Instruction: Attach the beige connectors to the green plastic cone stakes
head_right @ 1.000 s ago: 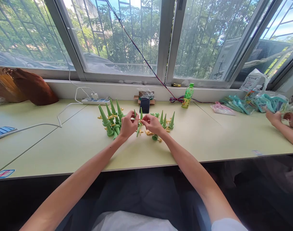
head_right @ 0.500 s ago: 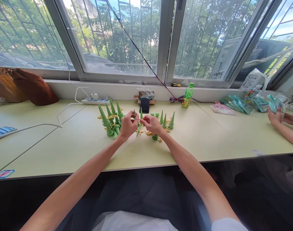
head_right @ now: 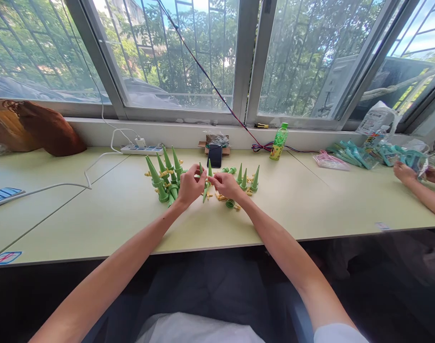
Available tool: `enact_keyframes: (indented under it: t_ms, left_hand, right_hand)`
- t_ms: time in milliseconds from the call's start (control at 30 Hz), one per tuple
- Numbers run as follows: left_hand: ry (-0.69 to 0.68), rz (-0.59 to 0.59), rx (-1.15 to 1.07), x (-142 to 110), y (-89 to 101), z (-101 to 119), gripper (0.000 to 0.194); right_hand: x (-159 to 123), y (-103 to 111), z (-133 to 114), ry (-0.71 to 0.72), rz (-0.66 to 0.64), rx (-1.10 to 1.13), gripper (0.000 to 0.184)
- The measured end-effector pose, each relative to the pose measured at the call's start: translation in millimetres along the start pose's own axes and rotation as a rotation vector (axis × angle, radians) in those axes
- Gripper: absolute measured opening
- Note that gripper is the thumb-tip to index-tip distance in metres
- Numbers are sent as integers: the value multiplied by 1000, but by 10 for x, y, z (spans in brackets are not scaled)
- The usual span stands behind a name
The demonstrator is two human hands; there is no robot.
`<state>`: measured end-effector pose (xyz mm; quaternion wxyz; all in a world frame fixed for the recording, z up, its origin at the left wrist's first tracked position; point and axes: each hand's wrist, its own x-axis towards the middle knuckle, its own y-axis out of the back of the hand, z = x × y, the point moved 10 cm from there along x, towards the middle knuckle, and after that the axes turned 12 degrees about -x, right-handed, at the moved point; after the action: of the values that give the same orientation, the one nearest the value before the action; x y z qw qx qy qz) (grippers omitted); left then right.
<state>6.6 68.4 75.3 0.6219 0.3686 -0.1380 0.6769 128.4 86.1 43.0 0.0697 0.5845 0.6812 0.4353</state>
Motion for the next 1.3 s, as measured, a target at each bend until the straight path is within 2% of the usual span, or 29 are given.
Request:
enact_keyframes:
  t_ms: [333, 933, 1300]
  left_hand:
    - [10, -3, 25, -6, -8, 8, 14]
    - [20, -41, 5, -7, -45, -5, 14]
    - [22, -48, 0, -20, -68, -22, 14]
  right_hand:
    - [3, -18, -6, 19, -6, 21, 41]
    - [-10, -36, -14, 64, -22, -81, 56]
    - [-25, -17, -90, 93, -3, -173, 46]
